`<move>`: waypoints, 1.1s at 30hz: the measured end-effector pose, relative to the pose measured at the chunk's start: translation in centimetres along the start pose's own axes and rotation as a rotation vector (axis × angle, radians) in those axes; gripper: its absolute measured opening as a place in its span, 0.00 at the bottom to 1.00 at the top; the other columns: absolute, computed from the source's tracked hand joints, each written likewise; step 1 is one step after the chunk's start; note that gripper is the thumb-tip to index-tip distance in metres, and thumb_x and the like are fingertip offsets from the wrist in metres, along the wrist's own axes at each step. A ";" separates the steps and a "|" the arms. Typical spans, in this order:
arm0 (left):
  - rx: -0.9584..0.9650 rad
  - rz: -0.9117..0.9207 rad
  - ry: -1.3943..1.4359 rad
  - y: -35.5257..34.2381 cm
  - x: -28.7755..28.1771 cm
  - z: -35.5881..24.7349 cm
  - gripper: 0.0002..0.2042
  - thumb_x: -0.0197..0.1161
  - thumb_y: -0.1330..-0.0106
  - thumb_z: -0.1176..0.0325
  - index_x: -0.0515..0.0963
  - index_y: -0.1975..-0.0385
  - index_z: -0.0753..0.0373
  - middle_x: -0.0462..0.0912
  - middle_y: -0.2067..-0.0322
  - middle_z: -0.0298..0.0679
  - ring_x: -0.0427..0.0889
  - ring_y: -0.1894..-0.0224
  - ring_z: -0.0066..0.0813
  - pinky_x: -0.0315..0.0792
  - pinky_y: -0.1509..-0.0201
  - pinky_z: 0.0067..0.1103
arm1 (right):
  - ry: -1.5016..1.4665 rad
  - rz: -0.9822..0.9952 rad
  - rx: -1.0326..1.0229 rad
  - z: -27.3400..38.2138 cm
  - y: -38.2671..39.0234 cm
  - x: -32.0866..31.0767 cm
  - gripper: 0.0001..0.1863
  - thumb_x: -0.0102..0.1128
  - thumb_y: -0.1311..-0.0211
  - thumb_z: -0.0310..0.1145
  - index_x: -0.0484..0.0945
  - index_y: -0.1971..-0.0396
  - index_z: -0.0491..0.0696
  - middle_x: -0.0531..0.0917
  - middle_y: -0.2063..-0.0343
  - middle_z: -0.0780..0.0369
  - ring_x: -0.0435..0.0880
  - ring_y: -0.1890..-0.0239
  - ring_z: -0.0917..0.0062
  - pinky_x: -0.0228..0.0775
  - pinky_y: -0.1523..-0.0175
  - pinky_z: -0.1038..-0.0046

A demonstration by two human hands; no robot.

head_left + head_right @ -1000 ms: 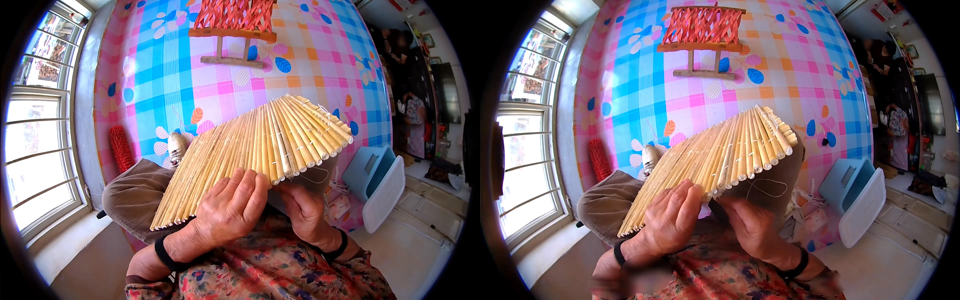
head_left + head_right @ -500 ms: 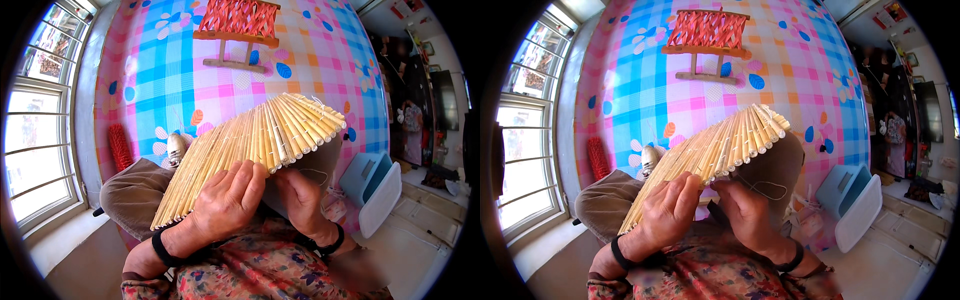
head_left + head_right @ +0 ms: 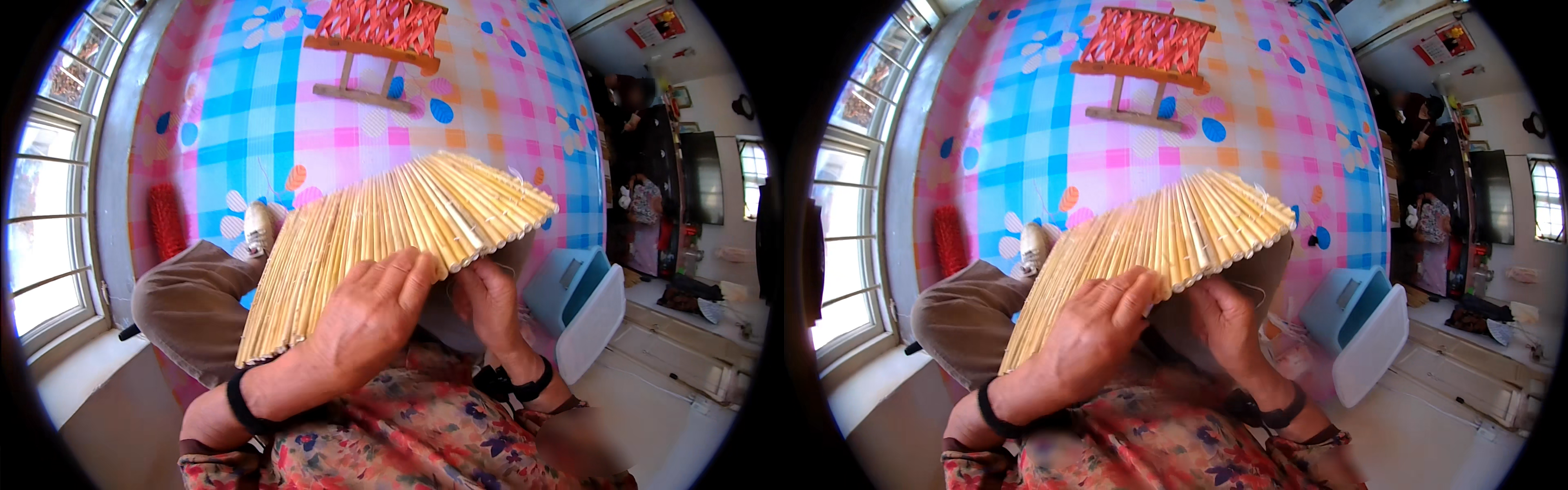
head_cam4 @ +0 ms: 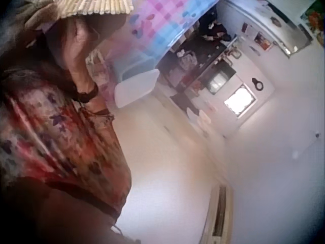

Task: The person weaves a bamboo mat by hand, passing a white string through small holes in bamboo slats and pulling it tight to bind them together.

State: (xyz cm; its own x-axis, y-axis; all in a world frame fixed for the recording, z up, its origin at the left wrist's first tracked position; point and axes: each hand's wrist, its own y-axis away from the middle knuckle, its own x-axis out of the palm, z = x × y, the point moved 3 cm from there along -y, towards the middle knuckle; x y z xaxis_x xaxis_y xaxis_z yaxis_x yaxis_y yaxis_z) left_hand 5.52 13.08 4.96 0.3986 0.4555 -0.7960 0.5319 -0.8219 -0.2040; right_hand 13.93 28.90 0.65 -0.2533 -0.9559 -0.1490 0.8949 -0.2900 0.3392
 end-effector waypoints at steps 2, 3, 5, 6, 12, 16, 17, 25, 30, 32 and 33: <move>-0.052 0.107 0.069 1.2 -0.1 0.2 0.23 0.55 0.47 0.75 0.66 0.49 0.74 0.73 0.52 0.51 0.73 0.49 0.45 0.67 0.47 0.31 | -0.064 -0.104 0.094 -2.0 0.5 -1.2 0.06 0.50 0.32 0.29 0.75 0.66 0.43 0.70 0.86 0.68 0.66 0.86 0.86 0.58 0.82 0.83; -0.054 0.101 0.085 1.7 -0.4 0.3 0.23 0.55 0.47 0.75 0.66 0.49 0.74 0.73 0.52 0.51 0.73 0.49 0.45 0.67 0.47 0.31 | -0.049 -0.107 0.101 -2.2 0.8 -1.5 0.06 0.50 0.32 0.29 0.75 0.66 0.43 0.70 0.86 0.68 0.66 0.86 0.86 0.58 0.82 0.83; -0.047 0.253 0.112 2.5 -0.2 0.3 0.24 0.55 0.47 0.74 0.65 0.48 0.74 0.70 0.48 0.52 0.70 0.45 0.45 0.66 0.45 0.33 | -0.009 -0.093 0.091 -2.5 1.4 -1.9 0.08 0.52 0.32 0.33 0.74 0.66 0.43 0.69 0.86 0.67 0.66 0.86 0.85 0.60 0.81 0.82; -0.053 0.250 0.125 2.8 0.2 0.4 0.24 0.55 0.47 0.74 0.65 0.48 0.74 0.70 0.48 0.52 0.70 0.45 0.45 0.66 0.45 0.33 | -0.022 -0.061 0.061 -2.7 1.5 -1.9 0.09 0.52 0.32 0.35 0.74 0.65 0.44 0.68 0.86 0.67 0.66 0.85 0.84 0.61 0.81 0.81; -0.075 0.232 0.113 3.4 1.5 0.9 0.24 0.57 0.43 0.73 0.64 0.45 0.69 0.69 0.44 0.49 0.68 0.41 0.44 0.62 0.39 0.35 | 0.067 -0.026 0.036 -2.1 1.6 -2.4 0.11 0.51 0.31 0.35 0.74 0.65 0.42 0.69 0.85 0.66 0.66 0.85 0.84 0.61 0.80 0.81; -0.026 0.234 0.104 3.4 1.8 1.1 0.22 0.54 0.41 0.73 0.65 0.45 0.70 0.68 0.44 0.49 0.68 0.41 0.44 0.63 0.40 0.34 | 0.122 -0.035 0.025 -1.8 1.6 -2.3 0.11 0.50 0.31 0.35 0.74 0.65 0.42 0.69 0.85 0.66 0.66 0.85 0.84 0.61 0.80 0.82; -0.020 0.231 0.096 3.4 1.7 1.1 0.22 0.54 0.41 0.73 0.65 0.45 0.70 0.68 0.44 0.49 0.68 0.41 0.44 0.63 0.40 0.34 | 0.120 -0.038 0.027 -1.7 1.6 -2.2 0.11 0.50 0.31 0.35 0.74 0.65 0.42 0.69 0.85 0.66 0.67 0.85 0.84 0.61 0.80 0.82; -0.024 0.193 0.017 3.2 1.2 1.3 0.23 0.53 0.41 0.71 0.64 0.45 0.72 0.69 0.45 0.50 0.69 0.42 0.46 0.64 0.41 0.35 | 0.155 -0.050 0.044 -0.5 0.7 -1.5 0.09 0.51 0.32 0.33 0.75 0.66 0.43 0.70 0.85 0.68 0.68 0.85 0.87 0.59 0.81 0.84; -0.092 0.151 -0.209 2.2 -0.4 1.7 0.24 0.58 0.42 0.70 0.64 0.46 0.70 0.71 0.47 0.50 0.70 0.43 0.45 0.63 0.41 0.36 | 0.043 -0.063 0.058 1.3 -0.7 0.6 0.08 0.51 0.32 0.31 0.76 0.61 0.45 0.71 0.84 0.70 0.66 0.85 0.90 0.57 0.81 0.86; -0.117 0.038 -0.228 1.2 -0.9 2.1 0.25 0.62 0.46 0.70 0.65 0.48 0.70 0.73 0.52 0.50 0.72 0.48 0.44 0.64 0.44 0.35 | 0.009 -0.025 0.059 2.1 -1.6 1.1 0.08 0.51 0.32 0.30 0.76 0.61 0.44 0.71 0.84 0.70 0.66 0.84 0.90 0.57 0.81 0.85; -0.108 0.025 -0.252 0.6 -1.5 2.0 0.25 0.62 0.46 0.70 0.65 0.48 0.70 0.73 0.52 0.50 0.72 0.48 0.44 0.64 0.44 0.35 | -0.008 0.009 0.079 2.5 -2.0 1.3 0.07 0.51 0.32 0.30 0.76 0.61 0.44 0.72 0.84 0.70 0.66 0.84 0.91 0.57 0.81 0.85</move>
State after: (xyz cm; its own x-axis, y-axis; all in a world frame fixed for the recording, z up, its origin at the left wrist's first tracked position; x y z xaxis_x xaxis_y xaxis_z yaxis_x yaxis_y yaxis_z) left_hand 3.75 11.28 4.86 0.2208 0.3252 -0.9195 0.6063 -0.7842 -0.1317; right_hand 10.84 28.12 2.12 -0.2487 -0.9587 -0.1382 0.8655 -0.2840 0.4126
